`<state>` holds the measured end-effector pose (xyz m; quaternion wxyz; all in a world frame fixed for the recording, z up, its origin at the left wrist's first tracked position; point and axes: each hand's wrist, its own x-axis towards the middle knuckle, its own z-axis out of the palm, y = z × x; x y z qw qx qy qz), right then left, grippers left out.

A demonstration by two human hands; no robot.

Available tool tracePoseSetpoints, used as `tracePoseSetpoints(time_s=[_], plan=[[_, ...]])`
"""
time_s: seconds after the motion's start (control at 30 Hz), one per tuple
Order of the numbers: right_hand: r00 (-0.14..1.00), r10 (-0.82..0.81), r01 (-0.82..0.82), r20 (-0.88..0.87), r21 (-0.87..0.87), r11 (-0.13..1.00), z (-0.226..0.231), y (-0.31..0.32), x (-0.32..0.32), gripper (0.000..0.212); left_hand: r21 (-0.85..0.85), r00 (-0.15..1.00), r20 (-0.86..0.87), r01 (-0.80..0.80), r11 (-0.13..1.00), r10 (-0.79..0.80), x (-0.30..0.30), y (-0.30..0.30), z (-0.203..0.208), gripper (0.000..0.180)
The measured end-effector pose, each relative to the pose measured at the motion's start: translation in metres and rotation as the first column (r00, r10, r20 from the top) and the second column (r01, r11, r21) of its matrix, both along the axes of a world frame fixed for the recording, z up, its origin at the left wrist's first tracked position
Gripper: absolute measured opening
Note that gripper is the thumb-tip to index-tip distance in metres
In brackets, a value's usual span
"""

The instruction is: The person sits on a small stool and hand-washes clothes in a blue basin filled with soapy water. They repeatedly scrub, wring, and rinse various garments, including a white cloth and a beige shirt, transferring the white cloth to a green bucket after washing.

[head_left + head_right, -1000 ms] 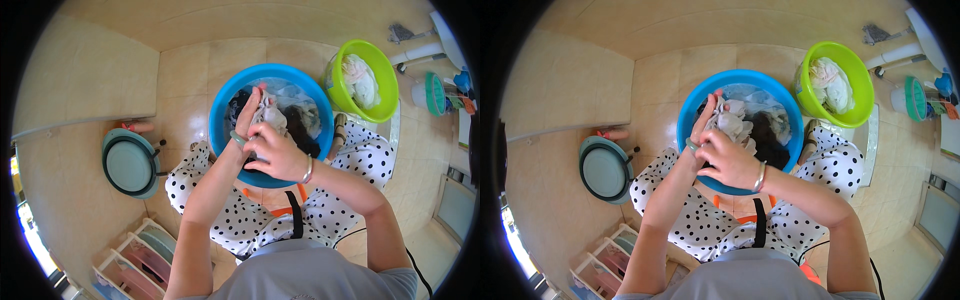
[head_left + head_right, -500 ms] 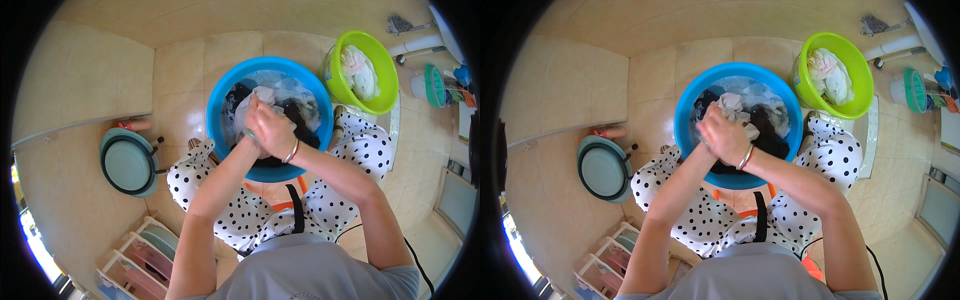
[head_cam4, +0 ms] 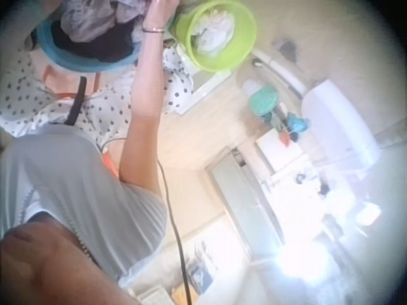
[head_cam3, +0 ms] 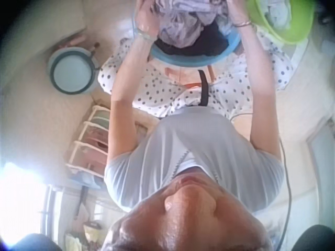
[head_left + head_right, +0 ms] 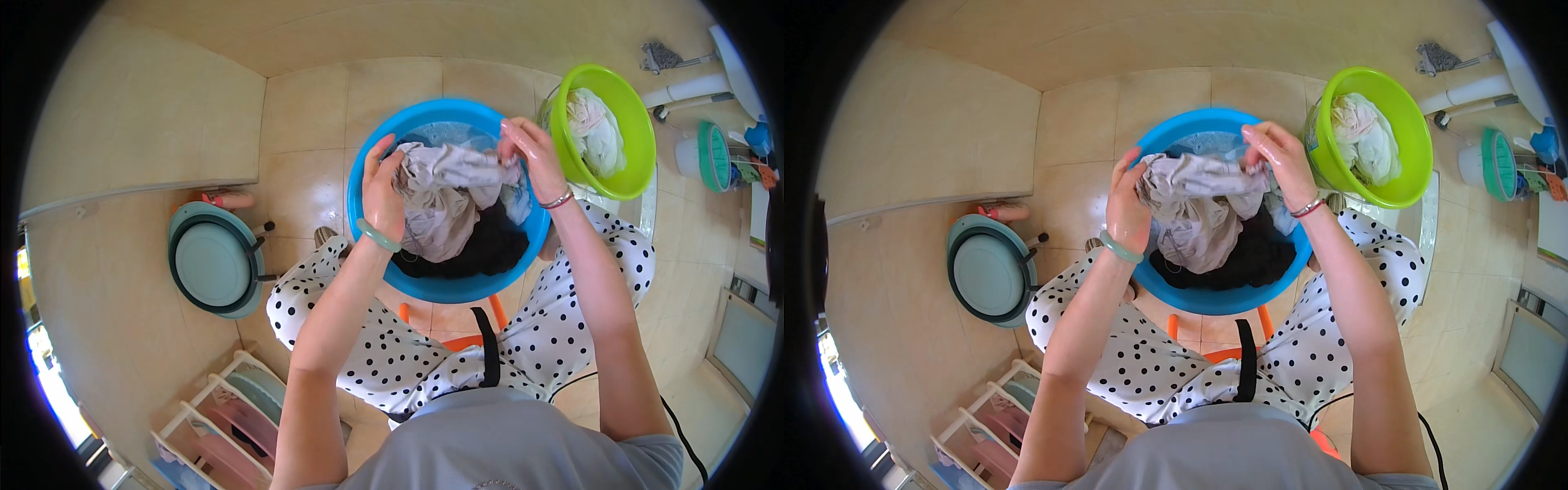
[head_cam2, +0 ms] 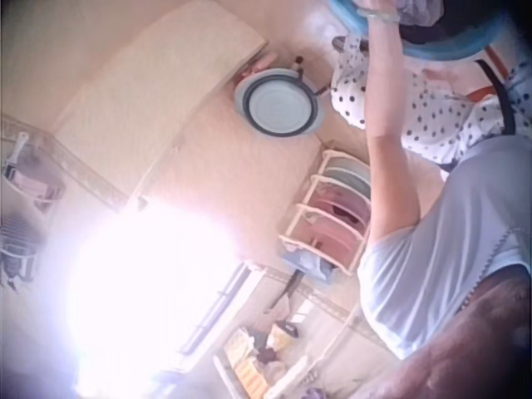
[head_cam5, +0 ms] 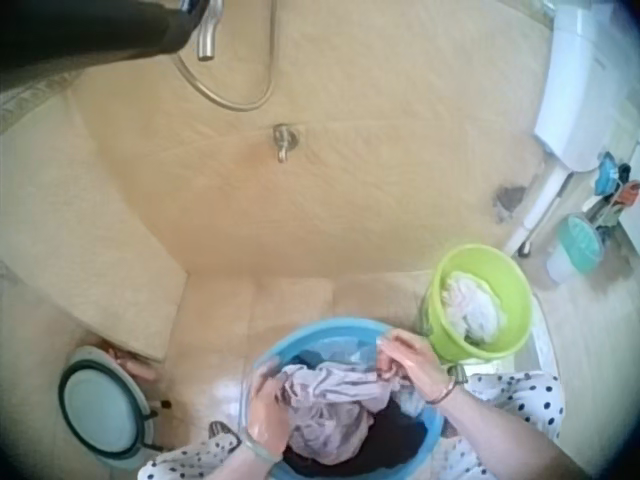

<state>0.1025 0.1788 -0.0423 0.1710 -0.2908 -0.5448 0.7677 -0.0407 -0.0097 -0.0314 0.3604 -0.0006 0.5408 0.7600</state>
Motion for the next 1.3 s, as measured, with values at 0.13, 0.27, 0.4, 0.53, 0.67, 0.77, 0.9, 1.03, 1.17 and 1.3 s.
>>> tracePoseSetpoints(time_s=[0.13,0.27,0.4,0.53,0.67,0.77,0.9,1.03,1.17,1.3], plan=[[0.958,0.166,-0.213,0.234,0.196,0.957,-0.005,-0.029,-0.001,0.04,-0.009,0.98,0.085,0.179,0.984,-0.178,0.012,-0.001,0.019,0.042],[0.776,0.507,-0.554,0.375,0.022,0.832,-0.028,-0.047,-0.002,0.047,-0.043,0.963,-0.171,0.206,0.978,-0.21,0.019,-0.001,0.011,0.044],[0.844,0.429,-0.492,0.322,0.148,0.858,-0.043,-0.045,0.001,0.029,0.101,0.989,-0.084,0.134,0.986,-0.126,0.004,-0.001,0.007,0.045],[0.999,0.022,-0.023,0.05,0.026,0.999,-0.032,-0.036,-0.004,0.016,-0.237,0.971,-0.077,0.201,0.951,-0.225,0.002,0.004,0.011,0.035],[0.991,-0.111,0.121,0.07,-0.147,0.982,-0.001,-0.025,-0.006,0.024,-0.506,0.759,-0.352,0.338,0.794,-0.547,0.011,0.0,-0.003,0.036],[0.993,-0.054,0.065,0.11,-0.105,0.992,0.012,-0.023,-0.008,0.036,-0.488,0.845,-0.366,0.182,0.854,-0.39,0.004,0.001,0.0,0.03],[0.961,0.246,-0.273,0.123,0.54,0.796,0.017,-0.036,-0.002,0.043,-0.11,0.973,-0.223,0.032,0.993,-0.056,-0.003,0.016,0.007,0.027],[0.951,0.202,-0.281,0.236,0.381,0.881,0.021,-0.033,-0.002,0.035,-0.132,0.999,0.043,0.033,0.991,-0.028,-0.005,0.016,0.01,0.035],[0.998,0.005,-0.036,0.055,0.589,0.807,0.031,-0.055,-0.015,0.037,0.043,0.974,0.212,0.072,0.997,-0.079,0.008,0.026,0.006,0.042],[0.991,0.123,-0.097,0.059,0.937,0.336,0.036,-0.119,-0.013,0.02,0.254,0.835,0.447,0.226,0.94,-0.322,0.004,0.011,-0.035,0.038]])
